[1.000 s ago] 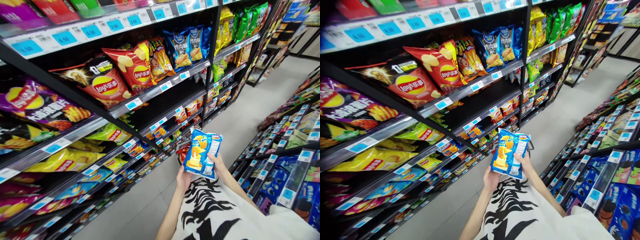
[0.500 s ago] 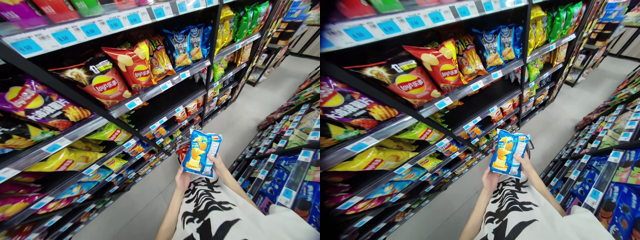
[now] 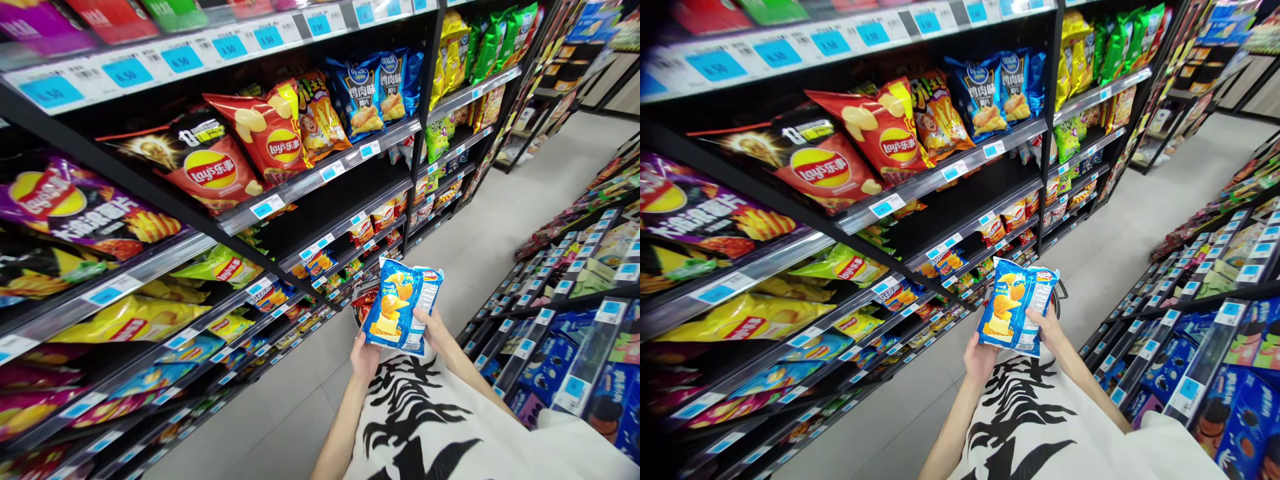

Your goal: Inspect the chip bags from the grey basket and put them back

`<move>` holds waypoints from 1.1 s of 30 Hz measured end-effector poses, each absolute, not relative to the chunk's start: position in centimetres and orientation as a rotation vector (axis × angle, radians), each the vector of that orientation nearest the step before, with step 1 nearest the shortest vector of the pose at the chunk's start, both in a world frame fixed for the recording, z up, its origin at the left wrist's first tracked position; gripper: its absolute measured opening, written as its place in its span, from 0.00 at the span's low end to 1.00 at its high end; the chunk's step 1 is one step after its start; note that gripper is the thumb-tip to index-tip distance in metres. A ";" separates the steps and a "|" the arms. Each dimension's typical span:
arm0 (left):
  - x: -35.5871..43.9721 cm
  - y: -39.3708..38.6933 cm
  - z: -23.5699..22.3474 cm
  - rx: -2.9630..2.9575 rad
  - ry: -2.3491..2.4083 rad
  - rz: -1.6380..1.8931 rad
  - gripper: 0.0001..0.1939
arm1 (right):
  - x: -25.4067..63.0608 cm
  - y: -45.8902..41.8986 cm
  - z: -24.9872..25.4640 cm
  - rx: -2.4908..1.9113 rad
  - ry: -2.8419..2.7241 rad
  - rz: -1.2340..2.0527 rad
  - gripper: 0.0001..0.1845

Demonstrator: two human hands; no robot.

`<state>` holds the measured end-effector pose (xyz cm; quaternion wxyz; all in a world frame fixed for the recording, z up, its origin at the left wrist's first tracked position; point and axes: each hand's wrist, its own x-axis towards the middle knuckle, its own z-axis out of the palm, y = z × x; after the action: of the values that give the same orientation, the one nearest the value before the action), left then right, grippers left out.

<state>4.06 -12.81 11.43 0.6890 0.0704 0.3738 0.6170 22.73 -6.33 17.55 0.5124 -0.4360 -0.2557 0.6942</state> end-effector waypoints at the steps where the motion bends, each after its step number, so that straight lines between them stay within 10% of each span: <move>1: 4.1 -12.8 11.5 0.164 0.842 1.383 0.32 | 22.8 -6.4 17.6 -1.057 -0.609 1.662 0.48; 33: 4.5 -12.9 12.6 0.288 0.905 1.447 0.41 | 22.4 -6.7 18.0 -1.076 -0.654 1.650 0.50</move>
<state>4.50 -12.91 12.56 0.6484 0.1265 0.3983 0.6364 22.38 -6.66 17.97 0.5083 -0.4465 -0.2714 0.6845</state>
